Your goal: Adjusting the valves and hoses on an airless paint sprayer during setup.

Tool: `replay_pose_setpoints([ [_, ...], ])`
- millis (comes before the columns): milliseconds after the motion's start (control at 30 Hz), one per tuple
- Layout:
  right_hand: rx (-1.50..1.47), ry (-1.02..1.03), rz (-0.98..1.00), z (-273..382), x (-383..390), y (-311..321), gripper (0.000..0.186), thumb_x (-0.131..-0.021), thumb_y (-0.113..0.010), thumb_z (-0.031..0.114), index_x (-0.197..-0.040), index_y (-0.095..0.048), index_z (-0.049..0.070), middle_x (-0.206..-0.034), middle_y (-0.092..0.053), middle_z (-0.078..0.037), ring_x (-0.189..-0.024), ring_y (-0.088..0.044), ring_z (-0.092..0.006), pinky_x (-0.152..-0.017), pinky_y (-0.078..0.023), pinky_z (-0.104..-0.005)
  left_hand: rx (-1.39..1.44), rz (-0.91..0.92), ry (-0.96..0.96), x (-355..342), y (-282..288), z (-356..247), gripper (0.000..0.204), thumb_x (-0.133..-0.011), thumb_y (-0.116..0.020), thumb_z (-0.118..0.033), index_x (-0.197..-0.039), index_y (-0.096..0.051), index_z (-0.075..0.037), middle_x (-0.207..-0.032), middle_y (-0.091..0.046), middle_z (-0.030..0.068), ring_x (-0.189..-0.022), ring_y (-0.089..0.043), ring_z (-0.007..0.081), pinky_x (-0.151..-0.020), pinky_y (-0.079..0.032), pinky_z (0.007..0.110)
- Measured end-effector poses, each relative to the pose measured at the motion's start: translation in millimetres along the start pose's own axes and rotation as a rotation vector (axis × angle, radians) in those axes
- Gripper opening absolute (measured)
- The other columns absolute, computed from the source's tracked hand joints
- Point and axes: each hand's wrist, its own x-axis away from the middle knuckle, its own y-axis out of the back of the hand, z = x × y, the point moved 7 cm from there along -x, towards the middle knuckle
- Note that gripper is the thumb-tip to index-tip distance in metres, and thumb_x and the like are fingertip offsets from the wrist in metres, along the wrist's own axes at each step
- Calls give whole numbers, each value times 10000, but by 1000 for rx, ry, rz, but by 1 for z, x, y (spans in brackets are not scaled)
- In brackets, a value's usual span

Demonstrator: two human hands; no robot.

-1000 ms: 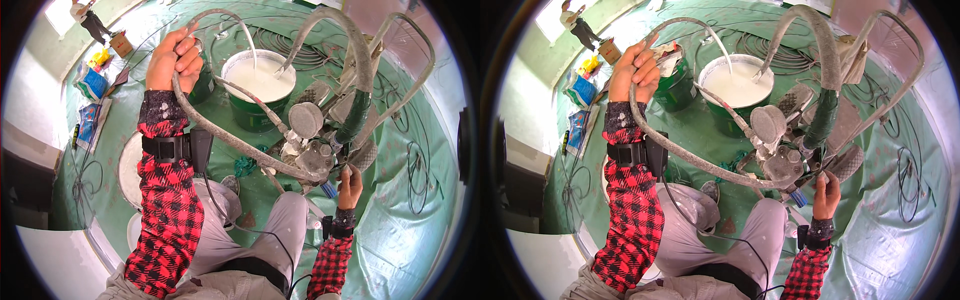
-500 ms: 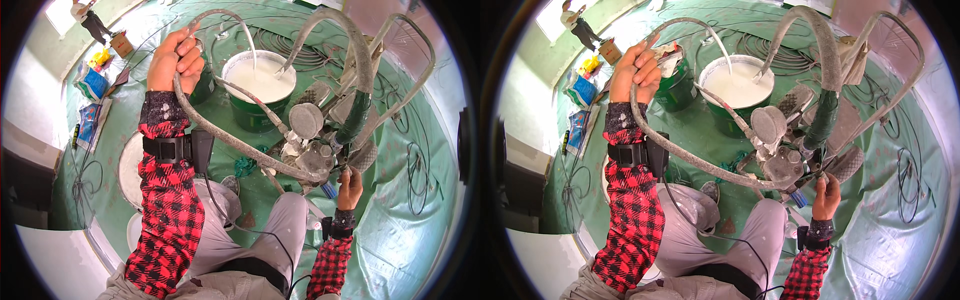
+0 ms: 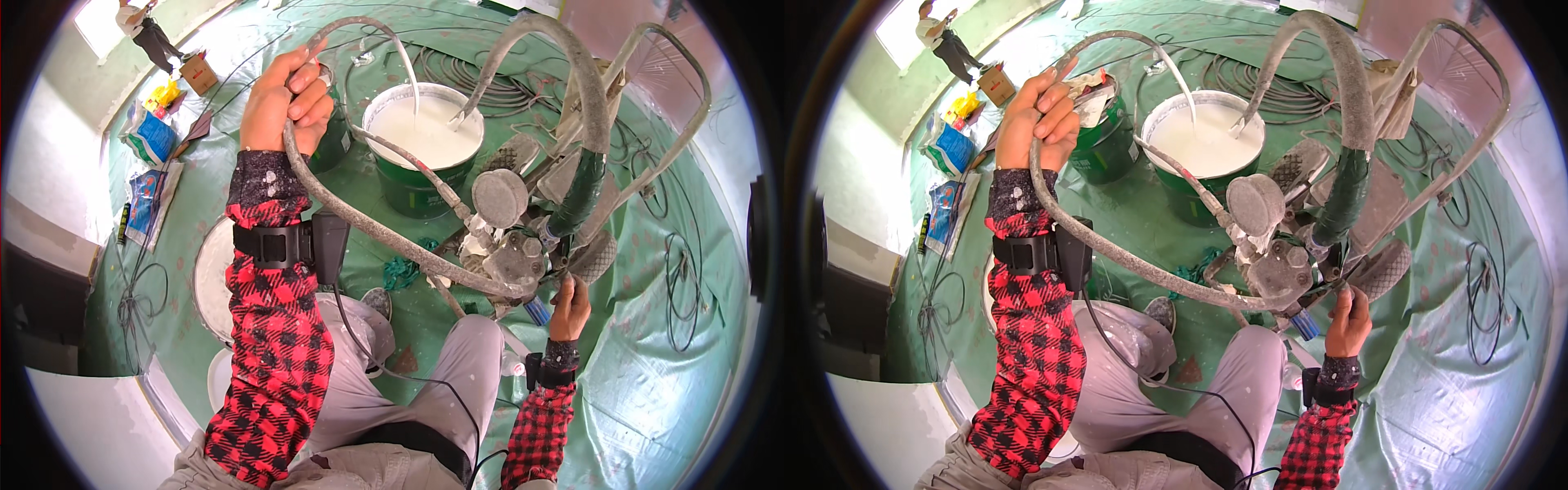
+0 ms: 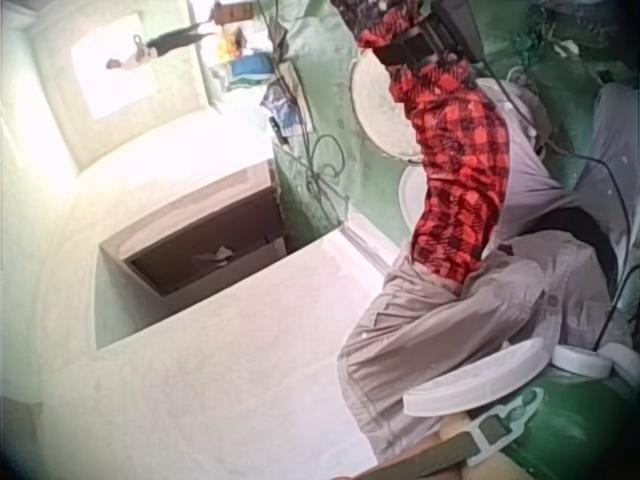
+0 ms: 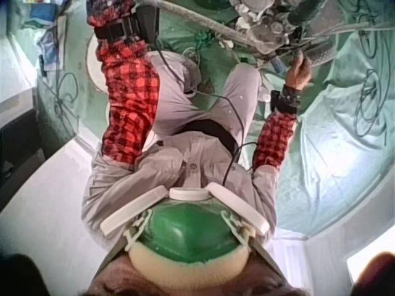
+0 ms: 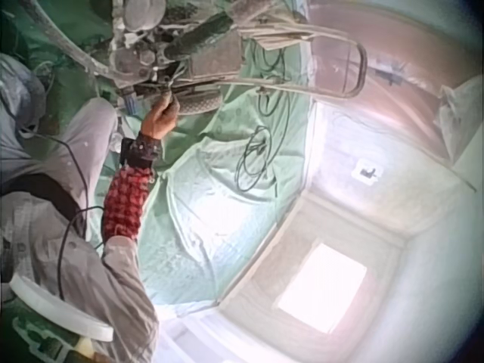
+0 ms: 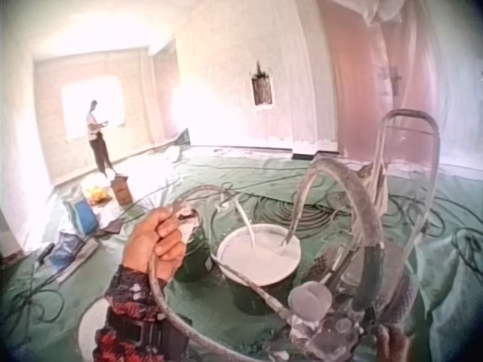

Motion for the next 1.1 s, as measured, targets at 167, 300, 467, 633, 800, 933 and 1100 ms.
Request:
replay_pose_setpoints([
  [167, -73, -198, 85, -8, 0, 0, 356, -953, -535, 343, -970, -609, -5, -620, -541, -22, -476, -475, -81, -426, -356, -226, 4, -12, 3, -1, 2, 0, 122, -944, -443, -95, -1002, -493, 0, -651, -385, -27, -441, -286, 66, -416, -234, 225],
  [300, -445, -618, 110, -34, 7, -1, 434, -942, -515, 447, -885, -606, 26, -581, -554, -46, -408, -475, -107, -359, -316, -231, 4, -14, -4, 0, 1, 2, 122, -945, -450, -103, -997, -489, -1, -651, -387, -26, -438, -280, 64, -416, -232, 226],
  [467, -378, -675, 204, -35, 7, -5, 509, -945, -482, 487, -936, -627, -1, -548, -509, -15, -404, -421, -84, -362, -292, -217, -5, -12, 0, 0, 1, 0, 128, -946, -453, -108, -995, -488, 5, -648, -388, -26, -433, -279, 63, -411, -232, 225],
  [633, -233, -201, 20, -5, 2, -1, 517, -936, -492, 495, -902, -626, -3, -556, -518, -11, -413, -437, -72, -364, -286, -213, 17, 4, 10, -2, 0, 2, 142, -945, -458, -107, -1007, -498, 15, -651, -395, -27, -429, -282, 61, -409, -231, 224],
  [800, -351, -577, 165, -26, 3, -1, 427, -945, -519, 429, -886, -617, 18, -591, -539, -8, -436, -454, -62, -383, -302, -204, 6, -1, 1, -2, 4, 1, 128, -946, -462, -108, -999, -490, 6, -647, -396, -26, -429, -281, 62, -406, -232, 223],
  [933, -263, -358, 204, -24, -3, 2, 470, -945, -493, 467, -877, -614, 18, -603, -572, -39, -435, -472, -79, -387, -312, -210, 13, 1, 4, -3, 3, 0, 120, -947, -457, -105, -997, -487, 1, -646, -395, -27, -430, -281, 62, -406, -232, 222],
  [1100, -295, -303, 103, -9, -3, -2, 462, -945, -498, 457, -873, -611, 15, -613, -585, -45, -442, -488, -87, -393, -328, -213, 11, 15, 4, -3, 3, 0, 109, -948, -450, -100, -987, -487, -5, -648, -397, -27, -429, -285, 62, -406, -234, 223],
])
